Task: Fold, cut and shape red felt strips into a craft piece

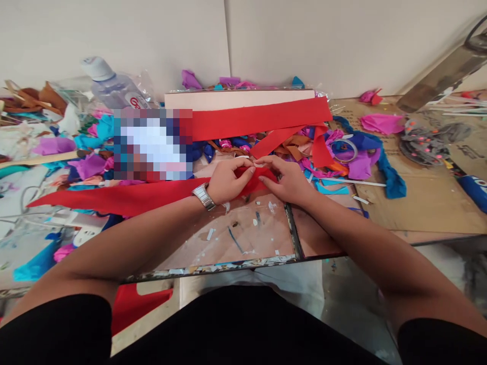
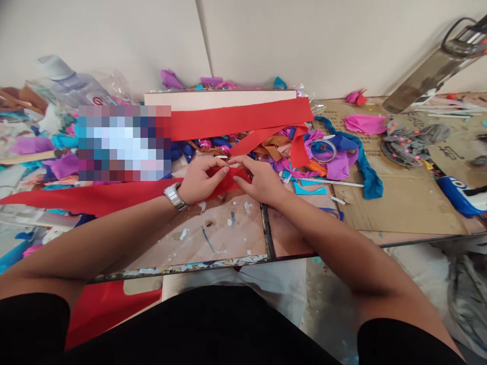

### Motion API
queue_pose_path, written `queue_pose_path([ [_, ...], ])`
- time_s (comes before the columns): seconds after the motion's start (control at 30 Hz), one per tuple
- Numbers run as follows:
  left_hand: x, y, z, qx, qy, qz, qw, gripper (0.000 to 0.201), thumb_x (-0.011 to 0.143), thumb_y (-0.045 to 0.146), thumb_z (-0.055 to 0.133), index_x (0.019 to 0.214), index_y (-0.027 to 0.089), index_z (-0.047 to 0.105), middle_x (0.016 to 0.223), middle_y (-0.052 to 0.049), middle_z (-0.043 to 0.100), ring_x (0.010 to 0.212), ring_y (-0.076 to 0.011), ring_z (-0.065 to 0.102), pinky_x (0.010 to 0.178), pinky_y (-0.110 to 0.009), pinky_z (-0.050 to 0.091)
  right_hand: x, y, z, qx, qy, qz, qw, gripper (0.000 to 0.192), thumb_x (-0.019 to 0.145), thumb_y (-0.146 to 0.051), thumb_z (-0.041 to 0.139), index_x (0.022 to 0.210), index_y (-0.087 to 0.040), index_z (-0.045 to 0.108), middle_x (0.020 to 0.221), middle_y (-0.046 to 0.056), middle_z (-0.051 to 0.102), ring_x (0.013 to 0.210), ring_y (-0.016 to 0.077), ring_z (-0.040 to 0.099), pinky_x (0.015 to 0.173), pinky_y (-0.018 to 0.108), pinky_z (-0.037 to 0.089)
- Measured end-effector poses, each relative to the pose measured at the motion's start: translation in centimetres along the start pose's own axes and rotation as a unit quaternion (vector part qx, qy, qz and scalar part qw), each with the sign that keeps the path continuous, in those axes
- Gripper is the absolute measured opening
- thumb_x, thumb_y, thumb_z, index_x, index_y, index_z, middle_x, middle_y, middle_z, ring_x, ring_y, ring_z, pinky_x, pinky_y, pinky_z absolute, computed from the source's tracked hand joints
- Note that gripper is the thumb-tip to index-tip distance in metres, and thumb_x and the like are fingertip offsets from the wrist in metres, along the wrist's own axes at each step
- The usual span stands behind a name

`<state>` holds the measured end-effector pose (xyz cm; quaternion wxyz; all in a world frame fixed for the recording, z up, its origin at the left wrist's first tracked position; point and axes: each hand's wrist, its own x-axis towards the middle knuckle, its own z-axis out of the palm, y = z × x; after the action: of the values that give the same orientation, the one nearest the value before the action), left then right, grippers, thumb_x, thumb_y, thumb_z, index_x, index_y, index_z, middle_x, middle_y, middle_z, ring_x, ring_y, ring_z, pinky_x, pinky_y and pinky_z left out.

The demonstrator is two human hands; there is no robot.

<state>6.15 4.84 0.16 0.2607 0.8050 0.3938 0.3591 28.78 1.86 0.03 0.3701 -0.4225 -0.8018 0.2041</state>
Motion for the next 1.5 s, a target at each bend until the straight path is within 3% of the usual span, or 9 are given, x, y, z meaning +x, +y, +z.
queue_pose_path([
  [0.13,0.0,-0.4,0.1,-0.008,0.008,-0.008,1.000,0.029,0.102,0.041,0.062,0.101,0.020,0.082,0.102,-0.006,0.085,0.091,-0.0223,0.075,0.090,-0.036,0.058,0.0,0.0,0.0,0.005,0.012,-0.003,1.000,0.032,0.096,-0.024,0.069,0.128,-0.023,0.071,0.121,0.007,0.081,0.094,0.0233,0.076,0.085,0.035,0.057],
  [0.27,-0.1,-0.1,0.0,-0.014,0.005,-0.005,1.000,0.029,0.101,0.040,0.063,0.100,0.020,0.083,0.101,-0.006,0.085,0.089,-0.0213,0.076,0.088,-0.034,0.058,0.0,0.0,0.1,0.016,0.021,-0.007,1.000,0.026,0.097,-0.023,0.067,0.123,-0.024,0.073,0.121,0.007,0.082,0.109,0.0260,0.078,0.095,0.038,0.060],
  [0.5,-0.2,0.6,-0.2,-0.014,0.003,0.002,1.000,0.029,0.101,0.040,0.063,0.099,0.019,0.084,0.096,-0.006,0.084,0.084,-0.0207,0.074,0.084,-0.034,0.057,-0.2,-0.4,0.2,0.031,0.017,0.012,0.999,0.024,0.099,-0.031,0.068,0.121,-0.025,0.075,0.120,0.007,0.082,0.108,0.0265,0.077,0.098,0.041,0.061],
  [0.8,0.4,0.6,-1.1,-0.038,0.005,-0.006,0.999,0.027,0.100,0.038,0.065,0.094,0.018,0.082,0.094,-0.005,0.083,0.086,-0.0213,0.074,0.088,-0.035,0.058,0.0,-0.5,0.5,0.103,0.070,0.074,0.989,0.031,0.098,-0.048,0.071,0.113,-0.021,0.075,0.104,0.007,0.080,0.087,0.0216,0.072,0.077,0.034,0.058],
  [0.97,0.9,0.1,-1.2,-0.068,0.012,-0.033,0.997,0.027,0.098,0.039,0.065,0.092,0.017,0.080,0.096,-0.007,0.083,0.087,-0.0221,0.074,0.087,-0.036,0.060,0.1,-0.4,0.6,0.102,0.068,0.081,0.989,0.035,0.098,-0.053,0.071,0.114,-0.022,0.075,0.102,0.006,0.078,0.085,0.0214,0.070,0.075,0.034,0.057],
  [1.23,0.8,0.4,-1.2,-0.058,-0.025,-0.014,0.998,0.027,0.098,0.039,0.065,0.095,0.017,0.081,0.098,-0.006,0.083,0.089,-0.0215,0.073,0.088,-0.035,0.057,-0.3,-0.2,0.4,0.039,0.059,0.040,0.997,0.032,0.102,-0.049,0.070,0.119,-0.022,0.076,0.105,0.005,0.082,0.078,0.0178,0.069,0.071,0.031,0.055],
  [1.5,1.0,0.8,-1.5,-0.082,-0.030,-0.022,0.996,0.024,0.094,0.035,0.065,0.084,0.017,0.078,0.089,-0.005,0.081,0.081,-0.0181,0.070,0.085,-0.032,0.055,-0.3,-0.1,0.5,0.000,0.084,-0.032,0.996,0.028,0.099,-0.040,0.073,0.122,-0.024,0.076,0.112,0.006,0.084,0.093,0.0213,0.078,0.082,0.033,0.062],
])
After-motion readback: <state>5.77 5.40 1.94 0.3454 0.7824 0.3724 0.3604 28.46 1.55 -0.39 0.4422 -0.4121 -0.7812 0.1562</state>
